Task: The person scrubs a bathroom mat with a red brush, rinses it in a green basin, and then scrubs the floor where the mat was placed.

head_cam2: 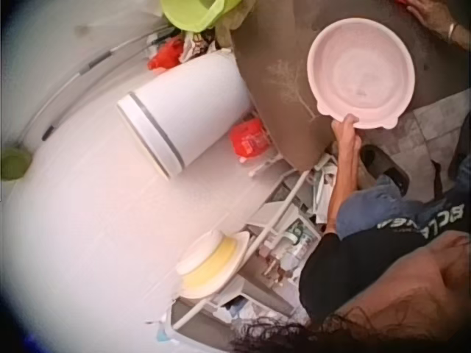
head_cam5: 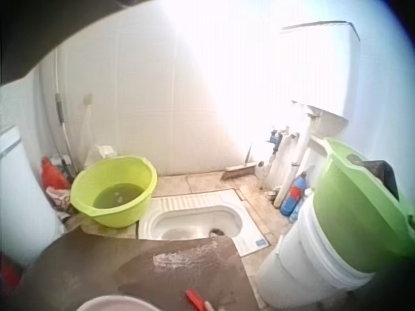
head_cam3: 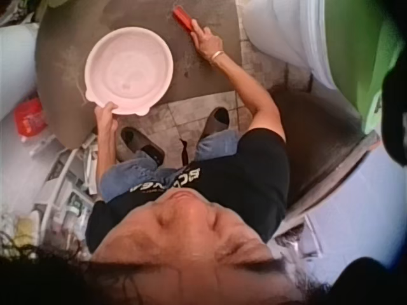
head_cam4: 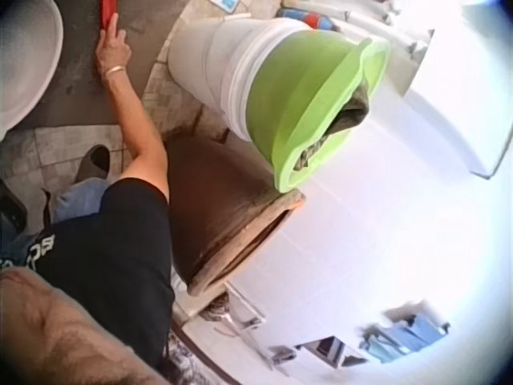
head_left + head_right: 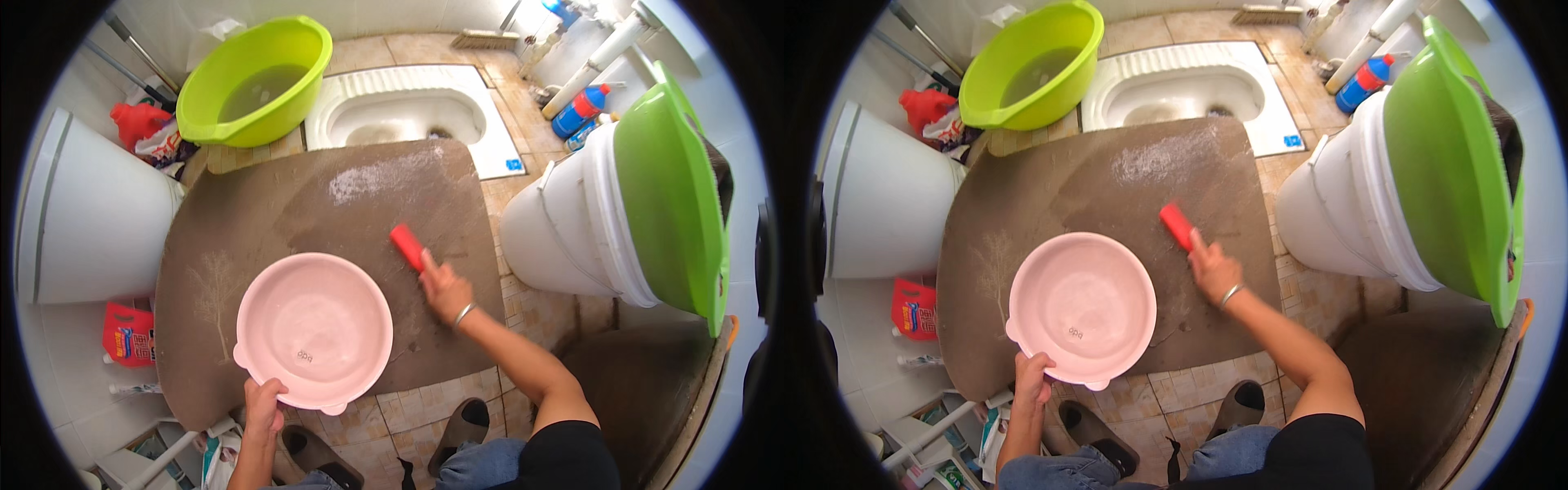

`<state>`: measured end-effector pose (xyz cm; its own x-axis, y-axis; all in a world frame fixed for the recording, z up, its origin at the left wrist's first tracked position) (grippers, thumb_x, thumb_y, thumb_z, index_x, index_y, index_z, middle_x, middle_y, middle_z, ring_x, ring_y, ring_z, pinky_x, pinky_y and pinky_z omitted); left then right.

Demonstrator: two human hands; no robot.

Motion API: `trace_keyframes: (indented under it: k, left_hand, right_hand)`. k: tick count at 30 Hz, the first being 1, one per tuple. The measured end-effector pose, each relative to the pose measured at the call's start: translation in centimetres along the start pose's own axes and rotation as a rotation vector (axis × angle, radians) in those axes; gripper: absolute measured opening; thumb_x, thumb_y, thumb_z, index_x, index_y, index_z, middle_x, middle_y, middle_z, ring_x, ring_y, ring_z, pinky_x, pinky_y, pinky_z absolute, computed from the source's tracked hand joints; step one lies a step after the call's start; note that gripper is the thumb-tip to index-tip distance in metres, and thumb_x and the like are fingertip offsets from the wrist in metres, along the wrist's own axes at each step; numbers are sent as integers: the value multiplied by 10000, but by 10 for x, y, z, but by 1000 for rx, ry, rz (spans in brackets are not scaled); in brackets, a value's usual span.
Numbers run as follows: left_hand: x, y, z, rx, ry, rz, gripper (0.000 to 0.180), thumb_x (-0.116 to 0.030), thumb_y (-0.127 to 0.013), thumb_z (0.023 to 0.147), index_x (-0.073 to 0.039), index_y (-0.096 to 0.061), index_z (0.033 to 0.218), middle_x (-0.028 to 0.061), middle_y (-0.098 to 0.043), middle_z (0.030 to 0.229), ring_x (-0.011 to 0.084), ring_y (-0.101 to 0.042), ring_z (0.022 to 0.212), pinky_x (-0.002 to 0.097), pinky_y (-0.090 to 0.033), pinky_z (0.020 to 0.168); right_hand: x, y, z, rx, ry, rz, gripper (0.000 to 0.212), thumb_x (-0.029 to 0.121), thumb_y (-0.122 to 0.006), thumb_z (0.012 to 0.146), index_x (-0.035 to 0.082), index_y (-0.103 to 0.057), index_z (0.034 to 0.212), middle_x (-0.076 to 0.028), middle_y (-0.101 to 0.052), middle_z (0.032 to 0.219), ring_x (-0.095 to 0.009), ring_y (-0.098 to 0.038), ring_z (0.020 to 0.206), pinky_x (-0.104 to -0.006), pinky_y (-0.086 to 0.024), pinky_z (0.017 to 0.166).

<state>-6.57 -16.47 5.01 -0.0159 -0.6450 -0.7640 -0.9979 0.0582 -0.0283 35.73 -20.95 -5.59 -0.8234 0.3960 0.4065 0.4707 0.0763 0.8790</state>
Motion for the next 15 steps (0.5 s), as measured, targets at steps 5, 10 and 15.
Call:
trace_keyframes:
  k: [5,10,15]
  left_hand:
    - [2,-28,3,51,109,16,527,90,-541,703,145,-597,1224,194,-696,1111,307,-716,928,383,-608,757]
    - [-8,-11,-1,-18,28,-10,488,82,-539,703,163,-618,1177,196,-703,1083,291,-713,916,360,-588,799]
    - [-2,-13,-2,9,101,12,554,85,-545,704,145,-584,1253,203,-691,1141,312,-718,955,384,-608,807]
  right_hand:
    - [-150,83,109,-415,-614,44,529,439,-448,1072,213,-422,1549,-214,-678,891,-440,-710,820,-566,-565,736]
    - [0,27,120,-203,-122,-133,479,433,-491,1058,215,-461,1482,-243,-721,936,-426,-726,876,-561,-572,797]
    - [-67,88,151,-111,-379,15,402,427,-490,1061,125,-705,1217,-276,-724,966,-392,-732,886,-526,-574,767]
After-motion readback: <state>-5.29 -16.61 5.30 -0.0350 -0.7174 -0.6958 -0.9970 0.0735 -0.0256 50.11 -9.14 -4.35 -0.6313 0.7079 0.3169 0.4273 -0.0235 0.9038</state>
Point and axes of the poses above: each hand's wrist, its own z-axis towards the middle knuckle, its own y-axis out of the back of the hand, x = y × z, the point moved 5 cm from there along z, towards the middle knuckle
